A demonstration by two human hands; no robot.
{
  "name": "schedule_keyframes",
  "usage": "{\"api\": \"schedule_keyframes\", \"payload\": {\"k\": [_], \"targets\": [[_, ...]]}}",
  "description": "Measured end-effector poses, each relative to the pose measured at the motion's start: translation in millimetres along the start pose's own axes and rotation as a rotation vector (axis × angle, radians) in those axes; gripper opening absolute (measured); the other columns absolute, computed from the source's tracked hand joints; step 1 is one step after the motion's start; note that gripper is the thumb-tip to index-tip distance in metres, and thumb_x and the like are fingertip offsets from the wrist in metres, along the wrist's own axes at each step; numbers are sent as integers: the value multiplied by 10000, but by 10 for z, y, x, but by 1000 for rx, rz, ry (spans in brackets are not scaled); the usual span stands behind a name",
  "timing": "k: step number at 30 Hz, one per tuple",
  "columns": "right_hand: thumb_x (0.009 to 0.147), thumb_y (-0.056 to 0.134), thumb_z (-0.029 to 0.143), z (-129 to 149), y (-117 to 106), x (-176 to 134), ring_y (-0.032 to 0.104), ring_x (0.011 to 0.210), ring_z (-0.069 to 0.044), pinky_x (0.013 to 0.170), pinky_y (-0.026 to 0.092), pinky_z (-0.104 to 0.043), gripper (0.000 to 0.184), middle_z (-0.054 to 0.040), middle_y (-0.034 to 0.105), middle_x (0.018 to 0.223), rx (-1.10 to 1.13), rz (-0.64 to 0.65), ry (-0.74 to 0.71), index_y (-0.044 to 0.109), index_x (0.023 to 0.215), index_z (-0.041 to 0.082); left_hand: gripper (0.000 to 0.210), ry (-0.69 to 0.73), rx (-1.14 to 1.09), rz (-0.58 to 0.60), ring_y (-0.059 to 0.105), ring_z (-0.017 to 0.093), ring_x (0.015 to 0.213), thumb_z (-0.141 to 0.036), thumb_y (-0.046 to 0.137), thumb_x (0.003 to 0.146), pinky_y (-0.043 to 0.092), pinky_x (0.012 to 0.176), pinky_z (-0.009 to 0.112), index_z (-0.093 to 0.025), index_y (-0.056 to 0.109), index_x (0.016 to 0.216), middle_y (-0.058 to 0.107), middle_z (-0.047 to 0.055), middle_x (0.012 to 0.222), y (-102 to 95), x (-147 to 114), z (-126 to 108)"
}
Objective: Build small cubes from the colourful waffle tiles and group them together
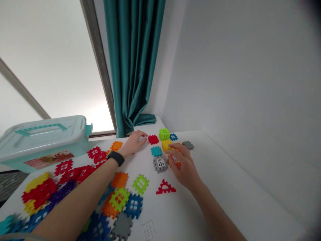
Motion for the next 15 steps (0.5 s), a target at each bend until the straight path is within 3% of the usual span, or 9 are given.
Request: {"api": "schedule_keyframes", "payload": {"k": [7, 15], "targets": [[917, 552, 152, 245, 68, -4, 619, 1103, -255, 953, 515, -465, 185, -103, 654, 1152, 66, -8, -4, 665, 1030, 246, 213, 37, 115, 106, 663, 245, 1016, -306, 537, 908, 505, 952, 390, -227, 712, 1000, 727, 64, 1064, -417, -315, 133], [920, 542, 143, 473, 219, -49, 638, 1072, -253, 935, 529, -464, 195, -91, 678, 1128, 107, 29, -51, 667, 1024, 251, 219, 34, 258, 174, 633, 264, 1073, -322, 555, 898, 451, 1018, 413, -255, 718, 1029, 700, 79, 1111, -701, -765, 317]]}}
Point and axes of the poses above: each hand's wrist, its own x-axis towards the middle knuckle, its own y-axis out of the palm, z = x × y, the point moved 7 cm from there along x, towards the middle knuckle
